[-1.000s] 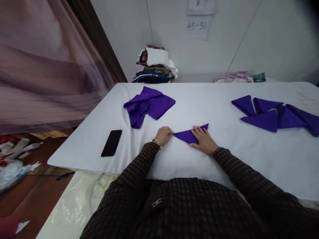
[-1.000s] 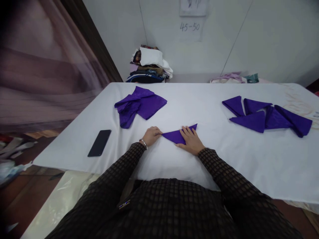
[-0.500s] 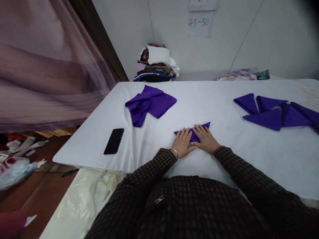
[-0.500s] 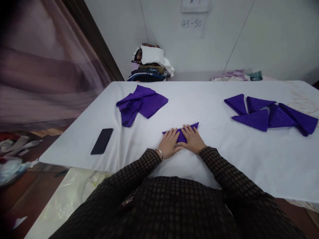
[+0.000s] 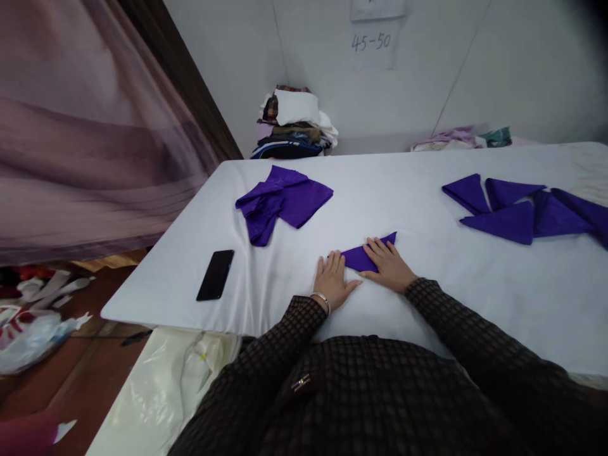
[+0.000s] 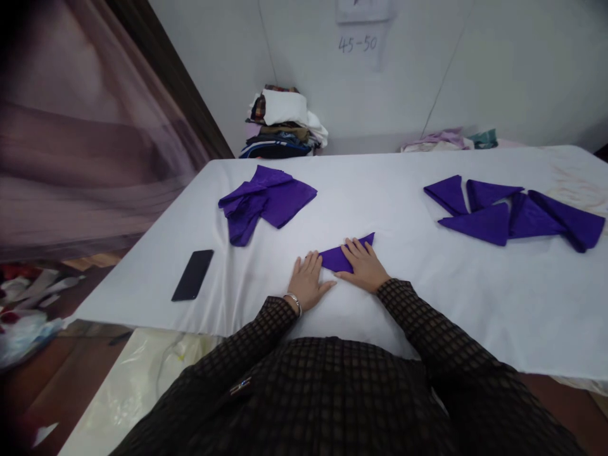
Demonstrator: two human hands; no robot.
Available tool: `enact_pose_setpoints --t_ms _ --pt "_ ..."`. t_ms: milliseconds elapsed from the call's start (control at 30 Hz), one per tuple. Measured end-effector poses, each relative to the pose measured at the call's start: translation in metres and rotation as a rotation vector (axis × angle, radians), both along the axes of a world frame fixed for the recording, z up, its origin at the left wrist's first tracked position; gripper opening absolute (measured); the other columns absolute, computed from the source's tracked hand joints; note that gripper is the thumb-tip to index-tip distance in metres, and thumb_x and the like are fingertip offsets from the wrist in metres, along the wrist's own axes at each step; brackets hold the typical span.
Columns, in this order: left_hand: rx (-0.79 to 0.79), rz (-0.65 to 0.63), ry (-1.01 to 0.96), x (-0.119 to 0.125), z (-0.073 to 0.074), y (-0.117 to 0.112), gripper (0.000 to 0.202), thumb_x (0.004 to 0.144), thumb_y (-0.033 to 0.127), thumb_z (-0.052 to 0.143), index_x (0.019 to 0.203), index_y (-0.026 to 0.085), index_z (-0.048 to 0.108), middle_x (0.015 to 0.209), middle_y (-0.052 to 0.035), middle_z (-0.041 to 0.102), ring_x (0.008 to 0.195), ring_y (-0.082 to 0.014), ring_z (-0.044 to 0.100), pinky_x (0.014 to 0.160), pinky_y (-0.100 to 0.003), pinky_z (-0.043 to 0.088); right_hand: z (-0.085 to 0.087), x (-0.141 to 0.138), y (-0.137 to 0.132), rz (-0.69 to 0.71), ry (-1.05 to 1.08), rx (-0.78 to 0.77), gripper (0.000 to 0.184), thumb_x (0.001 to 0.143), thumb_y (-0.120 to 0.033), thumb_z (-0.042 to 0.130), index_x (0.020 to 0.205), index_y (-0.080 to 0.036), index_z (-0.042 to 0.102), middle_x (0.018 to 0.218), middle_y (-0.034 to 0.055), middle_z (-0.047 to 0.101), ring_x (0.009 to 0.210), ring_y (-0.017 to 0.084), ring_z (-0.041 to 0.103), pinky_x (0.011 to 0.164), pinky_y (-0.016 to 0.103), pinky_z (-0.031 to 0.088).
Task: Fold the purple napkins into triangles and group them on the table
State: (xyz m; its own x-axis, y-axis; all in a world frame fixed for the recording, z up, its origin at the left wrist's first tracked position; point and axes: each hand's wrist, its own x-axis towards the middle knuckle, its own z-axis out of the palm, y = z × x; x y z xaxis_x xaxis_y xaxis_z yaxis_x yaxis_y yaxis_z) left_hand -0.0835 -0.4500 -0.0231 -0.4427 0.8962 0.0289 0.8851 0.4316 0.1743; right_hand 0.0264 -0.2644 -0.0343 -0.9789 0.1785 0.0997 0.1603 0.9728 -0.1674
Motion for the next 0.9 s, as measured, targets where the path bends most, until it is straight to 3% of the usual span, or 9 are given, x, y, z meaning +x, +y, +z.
enact_pose_setpoints --t_ms 133,267,433,667,800,900 --pt "-0.01 0.103 -0.018 -0.011 0.003 -0.003 0.07 0.089 0.059 0.028 0.139 0.01 0.035 0.146 -0.0173 0.034 0.137 -0.0299 0.026 0.111 -0.054 0.018 0.005 -0.002 -0.002 0.0 -0.017 -0.015 0.087 0.081 -0.073 0.03 0.143 -0.012 0.031 0.15 0.0156 0.026 0.138 0.031 0.019 0.11 0.051 0.015" --pt "0.042 0.179 0.038 -0.009 0.013 0.009 0.075 0.086 0.061 0.034 0.137 0.006 0.036 0.144 -0.0226 0.034 0.137 -0.0355 0.024 0.108 -0.056 0.02 0.009 -0.003 -0.003 -0.018 -0.024 -0.036 0.088 0.08 -0.074 0.031 0.143 -0.011 0.032 0.15 0.0158 0.024 0.139 0.032 0.017 0.111 0.05 0.015" --pt "0.131 -0.159 0.05 0.014 0.018 0.037 0.067 0.089 0.054 0.034 0.141 0.012 0.031 0.149 -0.0155 0.029 0.139 -0.0287 0.02 0.112 -0.051 0.017 0.008 -0.003 -0.002 0.003 -0.024 -0.034 0.079 0.085 -0.063 0.039 0.144 -0.012 0.029 0.15 0.0165 0.025 0.139 0.031 0.018 0.11 0.051 0.017" --pt "0.053 -0.113 -0.026 0.013 0.0 0.045 0.078 0.086 0.064 0.03 0.138 0.006 0.037 0.147 -0.0195 0.031 0.138 -0.0291 0.022 0.112 -0.048 0.02 0.013 -0.005 0.005 0.036 -0.063 -0.1 0.086 0.081 -0.07 0.039 0.143 -0.01 0.031 0.15 0.0175 0.025 0.139 0.032 0.017 0.111 0.05 0.016" --pt "0.043 -0.138 0.018 0.012 -0.002 0.042 0.081 0.084 0.066 0.032 0.137 0.005 0.037 0.147 -0.0198 0.029 0.139 -0.0298 0.021 0.112 -0.048 0.019 0.019 0.0 0.019 0.035 -0.078 -0.182 0.076 0.088 -0.063 0.031 0.145 -0.013 0.027 0.151 0.0151 0.023 0.139 0.026 0.018 0.111 0.046 0.019" --pt "0.03 -0.137 0.045 0.014 -0.003 0.043 0.083 0.083 0.066 0.034 0.138 0.004 0.036 0.148 -0.0203 0.028 0.139 -0.0302 0.02 0.112 -0.048 0.019 0.021 0.004 0.029 0.01 -0.057 -0.152 0.073 0.089 -0.062 0.028 0.144 -0.014 0.028 0.15 0.0134 0.025 0.139 0.027 0.019 0.111 0.051 0.015"
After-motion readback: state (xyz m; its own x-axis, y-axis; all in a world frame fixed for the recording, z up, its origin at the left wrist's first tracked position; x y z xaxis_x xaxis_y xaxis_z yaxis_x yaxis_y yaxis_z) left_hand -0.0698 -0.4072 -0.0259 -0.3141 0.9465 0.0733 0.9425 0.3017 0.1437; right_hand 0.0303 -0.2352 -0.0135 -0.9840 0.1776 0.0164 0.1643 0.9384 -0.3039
